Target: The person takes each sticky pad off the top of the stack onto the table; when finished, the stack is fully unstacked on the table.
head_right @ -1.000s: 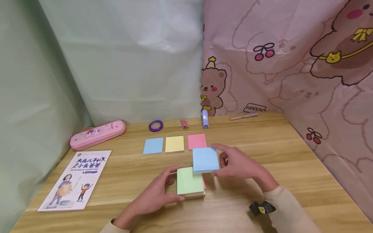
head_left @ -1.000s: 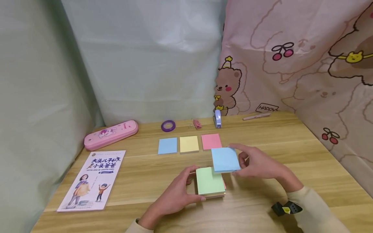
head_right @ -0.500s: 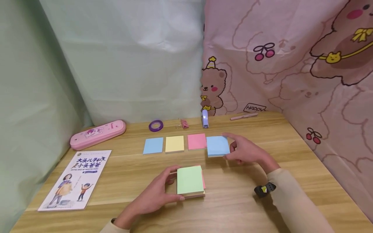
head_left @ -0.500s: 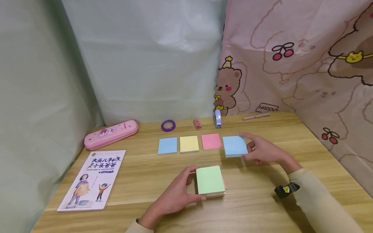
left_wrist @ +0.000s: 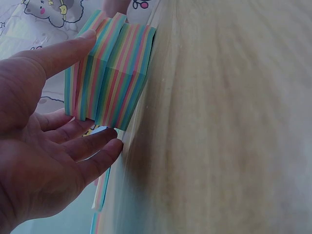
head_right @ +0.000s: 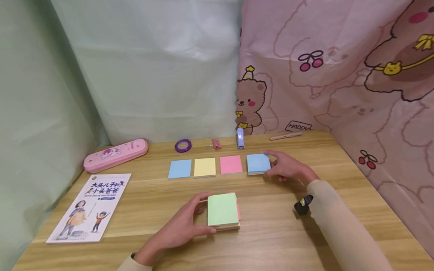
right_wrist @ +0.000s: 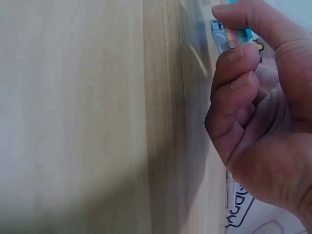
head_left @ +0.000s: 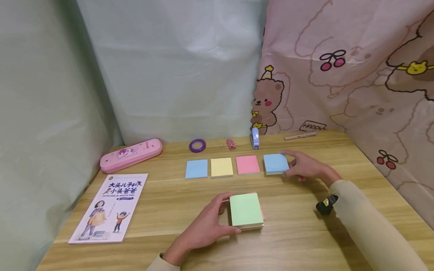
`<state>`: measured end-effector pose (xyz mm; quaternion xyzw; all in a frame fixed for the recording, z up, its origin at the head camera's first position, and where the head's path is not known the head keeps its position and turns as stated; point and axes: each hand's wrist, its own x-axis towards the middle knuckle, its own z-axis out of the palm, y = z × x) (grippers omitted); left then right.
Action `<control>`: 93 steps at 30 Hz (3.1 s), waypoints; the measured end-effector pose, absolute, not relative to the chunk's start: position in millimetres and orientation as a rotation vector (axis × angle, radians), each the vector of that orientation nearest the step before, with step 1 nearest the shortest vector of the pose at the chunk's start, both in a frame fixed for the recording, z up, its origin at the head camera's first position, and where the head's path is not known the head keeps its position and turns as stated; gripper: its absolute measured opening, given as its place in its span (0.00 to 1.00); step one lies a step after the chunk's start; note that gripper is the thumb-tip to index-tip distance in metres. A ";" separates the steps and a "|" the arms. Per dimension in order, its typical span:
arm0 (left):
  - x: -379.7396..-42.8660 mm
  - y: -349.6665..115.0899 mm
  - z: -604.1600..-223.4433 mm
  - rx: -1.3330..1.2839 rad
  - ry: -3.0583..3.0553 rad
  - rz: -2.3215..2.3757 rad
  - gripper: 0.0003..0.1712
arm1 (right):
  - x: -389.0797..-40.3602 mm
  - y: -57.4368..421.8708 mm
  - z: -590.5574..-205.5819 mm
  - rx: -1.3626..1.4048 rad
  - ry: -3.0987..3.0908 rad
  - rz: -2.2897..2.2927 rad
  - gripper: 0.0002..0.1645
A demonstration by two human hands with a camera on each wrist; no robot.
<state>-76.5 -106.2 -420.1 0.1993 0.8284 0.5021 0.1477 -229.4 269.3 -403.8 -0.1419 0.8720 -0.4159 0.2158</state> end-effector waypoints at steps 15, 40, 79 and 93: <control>-77.2 -105.2 -419.4 0.559 2.384 1.429 0.54 | -244.4 265.5 -405.5 -0.376 2.438 -1.017 0.59; -76.7 -105.4 -419.3 0.573 2.385 1.431 0.54 | -249.2 261.6 -401.7 -0.312 2.410 -1.020 0.58; -76.2 -106.1 -419.6 0.565 2.377 1.421 0.53 | -242.3 266.7 -367.3 -0.423 2.449 -1.054 0.58; -77.0 -106.5 -419.3 0.565 2.369 1.433 0.53 | -196.7 237.6 -344.1 -0.636 2.523 -1.123 0.49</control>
